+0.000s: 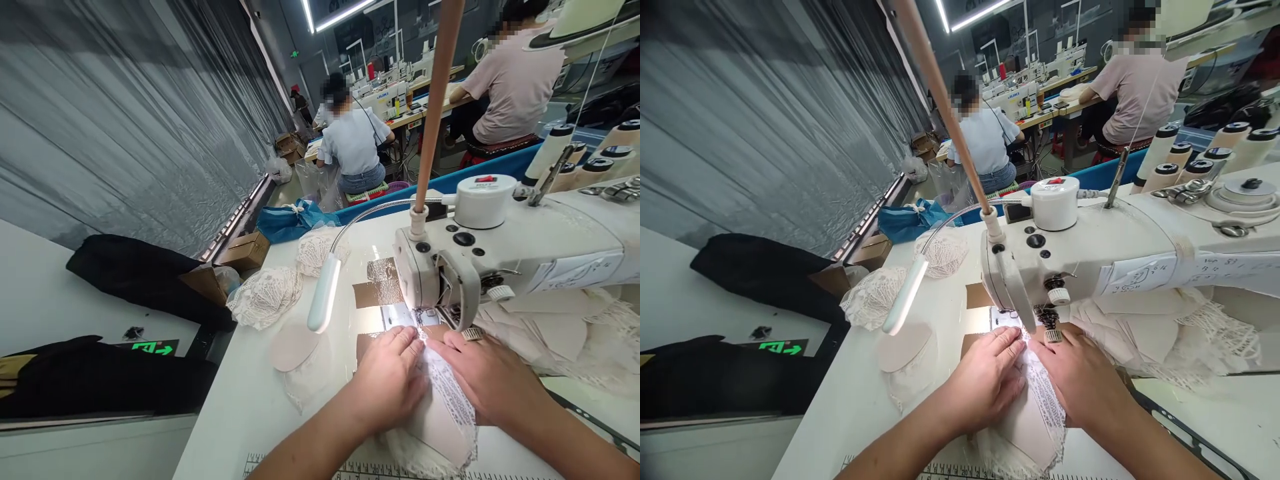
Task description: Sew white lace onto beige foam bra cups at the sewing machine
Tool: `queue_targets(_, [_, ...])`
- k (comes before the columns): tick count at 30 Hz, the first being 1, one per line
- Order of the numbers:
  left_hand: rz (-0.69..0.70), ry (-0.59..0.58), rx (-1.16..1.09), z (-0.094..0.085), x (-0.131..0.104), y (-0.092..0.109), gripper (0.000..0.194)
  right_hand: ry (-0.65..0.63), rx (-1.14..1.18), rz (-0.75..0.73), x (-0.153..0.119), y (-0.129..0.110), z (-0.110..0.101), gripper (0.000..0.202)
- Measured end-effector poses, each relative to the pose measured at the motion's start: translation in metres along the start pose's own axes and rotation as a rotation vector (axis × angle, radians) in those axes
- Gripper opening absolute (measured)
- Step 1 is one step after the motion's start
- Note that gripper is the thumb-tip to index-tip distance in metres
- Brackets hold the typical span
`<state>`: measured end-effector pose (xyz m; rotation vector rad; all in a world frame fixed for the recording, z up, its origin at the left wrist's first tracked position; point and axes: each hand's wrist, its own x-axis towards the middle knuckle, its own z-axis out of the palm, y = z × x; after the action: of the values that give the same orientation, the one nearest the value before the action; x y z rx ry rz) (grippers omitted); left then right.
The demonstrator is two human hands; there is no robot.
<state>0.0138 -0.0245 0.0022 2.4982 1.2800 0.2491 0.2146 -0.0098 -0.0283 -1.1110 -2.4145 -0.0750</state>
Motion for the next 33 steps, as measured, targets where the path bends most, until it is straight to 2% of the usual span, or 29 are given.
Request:
queue_targets(4, [0.025,-0.029,0.005,0.000,0.006,-0.010,0.053,0.060,-0.092,0.034,0.002,-0.002,0.006,0.032])
queue_targets(12, [0.153,-0.101,0.031,-0.012,0.021,-0.032,0.054,0.036,-0.101,0.096,0.008,-0.006,0.010,0.037])
queue_targets(19, [0.200,-0.151,0.062,-0.018,0.026,-0.042,0.057,0.009,-0.044,0.080,0.010,-0.006,0.008,0.040])
queue_targets(22, [0.174,-0.103,0.081,-0.021,0.018,-0.041,0.053,-0.026,0.026,0.057,0.003,0.000,0.007,0.039])
queue_targets(26, [0.129,0.032,-0.008,-0.023,0.005,-0.027,0.042,-0.048,0.137,0.089,-0.009,0.009,0.011,0.039])
queue_targets(30, [0.092,0.075,-0.002,-0.010,0.002,-0.015,0.013,-0.093,0.165,0.111,-0.017,0.014,0.014,0.034])
queue_targets(33, [0.074,0.137,0.066,0.004,0.004,-0.015,0.019,-0.162,0.181,0.119,-0.018,0.014,0.013,0.032])
